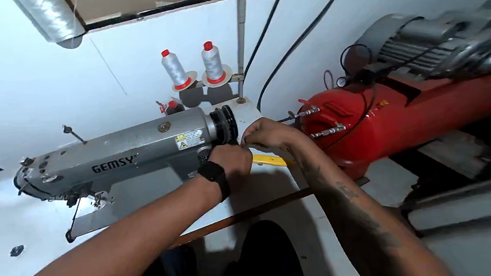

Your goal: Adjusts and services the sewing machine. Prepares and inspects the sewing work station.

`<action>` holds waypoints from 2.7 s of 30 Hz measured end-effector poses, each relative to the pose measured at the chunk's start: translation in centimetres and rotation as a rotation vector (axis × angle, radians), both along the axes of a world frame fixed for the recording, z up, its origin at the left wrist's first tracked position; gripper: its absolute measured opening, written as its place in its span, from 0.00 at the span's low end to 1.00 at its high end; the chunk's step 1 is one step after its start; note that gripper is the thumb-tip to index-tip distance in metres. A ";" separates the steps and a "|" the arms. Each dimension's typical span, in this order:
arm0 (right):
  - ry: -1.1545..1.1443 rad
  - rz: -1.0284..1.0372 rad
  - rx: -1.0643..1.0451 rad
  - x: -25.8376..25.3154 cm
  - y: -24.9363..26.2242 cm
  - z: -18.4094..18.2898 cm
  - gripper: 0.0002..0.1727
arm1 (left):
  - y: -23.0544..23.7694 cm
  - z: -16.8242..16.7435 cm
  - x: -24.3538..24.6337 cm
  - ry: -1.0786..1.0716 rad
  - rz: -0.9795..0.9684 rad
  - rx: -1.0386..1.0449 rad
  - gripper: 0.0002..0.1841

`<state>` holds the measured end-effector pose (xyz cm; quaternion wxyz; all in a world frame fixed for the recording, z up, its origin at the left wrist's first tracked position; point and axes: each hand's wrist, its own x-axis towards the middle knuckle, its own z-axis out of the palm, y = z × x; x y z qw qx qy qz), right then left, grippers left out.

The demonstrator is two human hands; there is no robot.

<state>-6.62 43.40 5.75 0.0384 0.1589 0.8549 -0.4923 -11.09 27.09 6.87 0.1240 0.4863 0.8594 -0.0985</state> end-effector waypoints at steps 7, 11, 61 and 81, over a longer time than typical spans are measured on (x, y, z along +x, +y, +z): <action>0.087 0.002 -0.197 1.5 2.3 -3.0 0.07 | 2.0 -0.2 -2.1 -0.179 0.102 0.117 0.16; 0.094 0.065 -0.175 -0.7 4.4 -5.3 0.08 | 2.4 -1.1 -2.3 -0.350 0.183 0.123 0.16; -0.023 0.183 0.187 -1.4 3.2 -6.4 0.10 | 0.1 -2.1 0.1 0.323 -0.077 -0.177 0.19; 0.072 0.157 0.420 -3.6 4.0 -5.9 0.11 | -3.4 -10.4 2.3 0.099 0.118 0.420 0.36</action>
